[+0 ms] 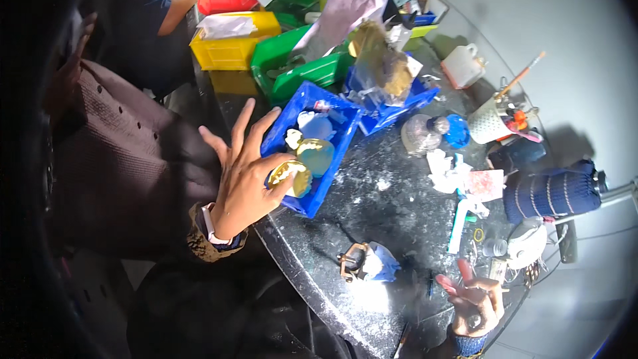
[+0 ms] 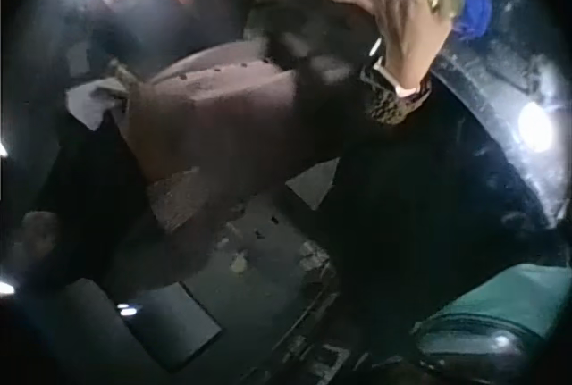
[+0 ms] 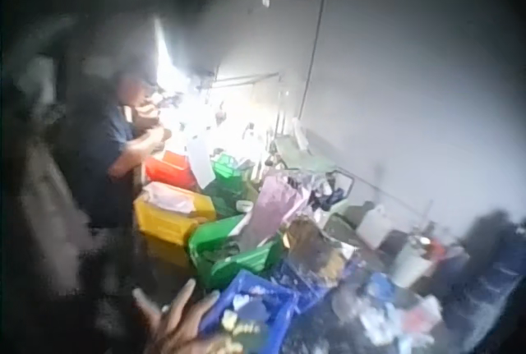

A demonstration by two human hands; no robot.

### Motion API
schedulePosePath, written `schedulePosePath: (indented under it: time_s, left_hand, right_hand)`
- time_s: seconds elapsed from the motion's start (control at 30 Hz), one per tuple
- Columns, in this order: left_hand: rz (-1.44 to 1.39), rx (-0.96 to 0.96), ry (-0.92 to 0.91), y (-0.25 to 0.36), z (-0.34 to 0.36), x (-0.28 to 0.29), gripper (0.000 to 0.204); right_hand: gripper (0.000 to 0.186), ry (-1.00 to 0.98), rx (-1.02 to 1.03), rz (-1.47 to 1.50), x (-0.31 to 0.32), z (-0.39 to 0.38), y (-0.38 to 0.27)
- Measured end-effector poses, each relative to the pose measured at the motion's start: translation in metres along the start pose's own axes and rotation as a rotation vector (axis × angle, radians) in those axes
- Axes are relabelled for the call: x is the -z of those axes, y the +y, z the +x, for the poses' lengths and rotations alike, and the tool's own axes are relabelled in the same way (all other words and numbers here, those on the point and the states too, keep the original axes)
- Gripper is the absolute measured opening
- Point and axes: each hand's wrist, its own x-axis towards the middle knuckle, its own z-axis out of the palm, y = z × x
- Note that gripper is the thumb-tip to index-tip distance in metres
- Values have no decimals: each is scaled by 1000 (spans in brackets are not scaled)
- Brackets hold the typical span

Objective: The person trims and shapes a denture using a rotary tool, picks up and turns over dental molds from a plastic container, and resumes working on the denture with the rotary tool.

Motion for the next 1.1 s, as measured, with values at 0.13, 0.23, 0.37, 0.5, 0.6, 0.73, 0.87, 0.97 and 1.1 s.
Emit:
schedulePosePath:
  time_s: [0.13, 0.23, 0.37, 0.5, 0.6, 0.73, 0.87, 0.97, 1.1]
  left_hand:
    - [57, -19, 55, 3, -9, 0, 18]
    - [76, -21, 106, 8, -10, 4, 35]
    - [-36, -44, 234, 21, -11, 13, 41]
    - [-793, -427, 228, 42, -59, 21, 29]
    - [-1509, -249, -318, 92, -93, 7, 38]
    - [-1658, -117, -539, 123, -117, -7, 91]
    - [-1755, -271, -684, 127, -118, -17, 88]
    - [-2113, 0, -752, 136, -120, -14, 98]
    - [-1935, -189, -1001, 123, -107, -17, 103]
  right_hand:
    - [11, 56, -119, 115, 2, -5, -22]
    - [13, 139, -92, 67, 3, -14, -30]
    - [18, 50, -15, -97, 16, -21, -42]
    - [24, 16, 61, 29, -5, -38, -33]
    - [27, -2, 129, -68, -12, -50, -49]
    - [19, -165, 244, -91, -13, -66, -54]
    - [16, -190, 255, 16, -19, -77, -58]
    - [15, -220, 188, 73, -14, -77, -64]
    - [17, -247, 195, 33, -6, -80, -73]
